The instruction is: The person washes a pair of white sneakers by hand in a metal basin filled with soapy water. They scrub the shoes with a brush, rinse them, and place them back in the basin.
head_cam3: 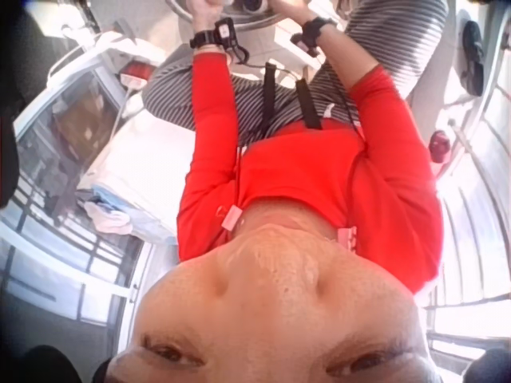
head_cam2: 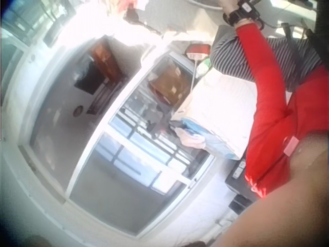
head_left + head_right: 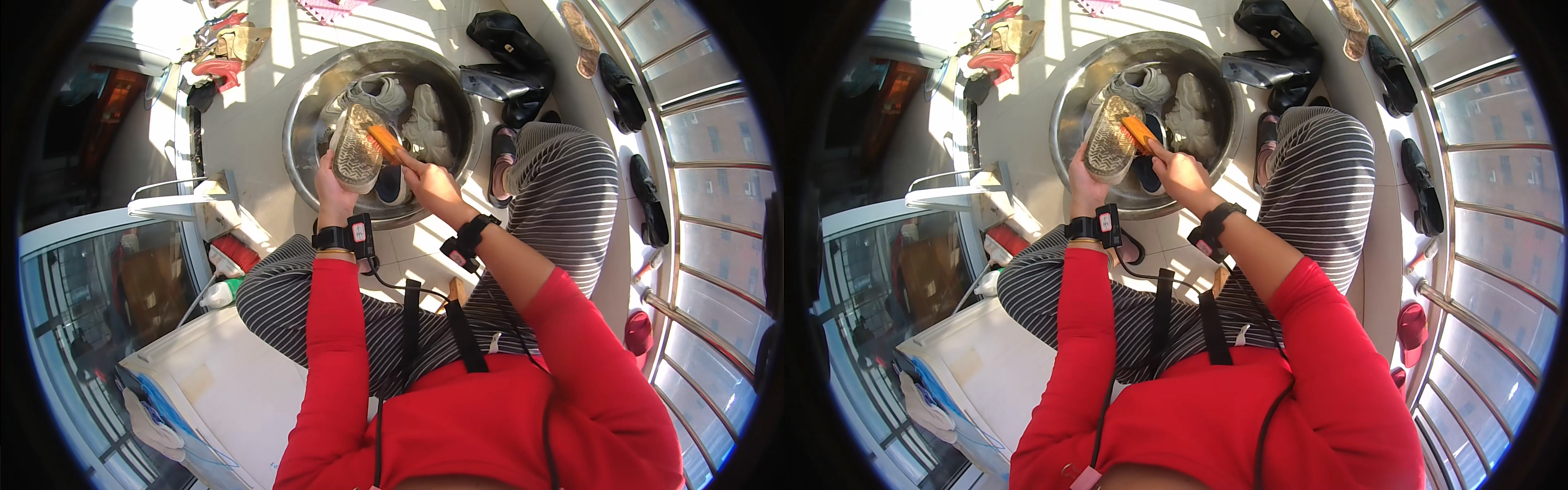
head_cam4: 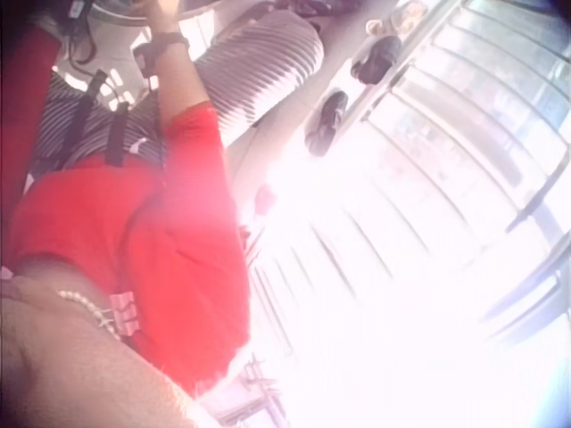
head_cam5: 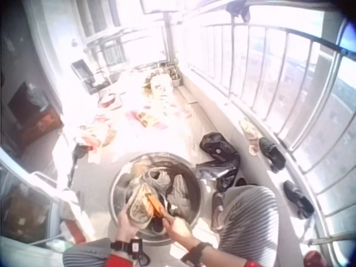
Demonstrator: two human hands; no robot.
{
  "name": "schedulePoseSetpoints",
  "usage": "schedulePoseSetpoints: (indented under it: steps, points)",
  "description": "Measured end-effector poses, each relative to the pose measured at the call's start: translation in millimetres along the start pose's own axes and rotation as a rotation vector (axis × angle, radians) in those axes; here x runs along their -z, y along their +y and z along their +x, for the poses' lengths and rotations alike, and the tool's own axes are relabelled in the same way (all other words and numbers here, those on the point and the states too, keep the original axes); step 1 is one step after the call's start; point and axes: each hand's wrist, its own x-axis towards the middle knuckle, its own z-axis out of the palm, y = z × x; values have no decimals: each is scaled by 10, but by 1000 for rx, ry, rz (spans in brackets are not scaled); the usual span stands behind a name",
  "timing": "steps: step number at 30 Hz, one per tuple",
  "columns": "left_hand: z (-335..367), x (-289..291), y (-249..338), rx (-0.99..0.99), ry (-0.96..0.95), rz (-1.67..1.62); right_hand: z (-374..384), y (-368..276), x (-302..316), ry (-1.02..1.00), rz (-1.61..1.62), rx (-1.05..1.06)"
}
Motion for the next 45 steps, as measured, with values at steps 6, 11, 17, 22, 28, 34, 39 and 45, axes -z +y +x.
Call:
schedulePoseSetpoints:
  steps: [6,11,17,22,28,34,39,45]
  points:
    - [-266,-91,-332,96,-3,76,596,439,-125,100,157,-139]
    - [-347,-138,-272,116,-59,151,790,432,-127,93,283,-77]
    - [-76,-36,-176,-32,23,178,395,-27,-182,2,170,125]
    - [199,218,-61,28,55,106,-15,-267,-67,-89,-17,220]
    - [231,223,-27,-31,45,60,-312,-191,60,-77,-205,226]
    - [36,122,-48,51,14,-21,57,172,-7,-56,-23,-16]
    - [-225,9,-246,78,-25,62,544,516,-194,68,146,-107]
    - [-276,25,-315,171,-48,52,878,542,-239,59,472,-184]
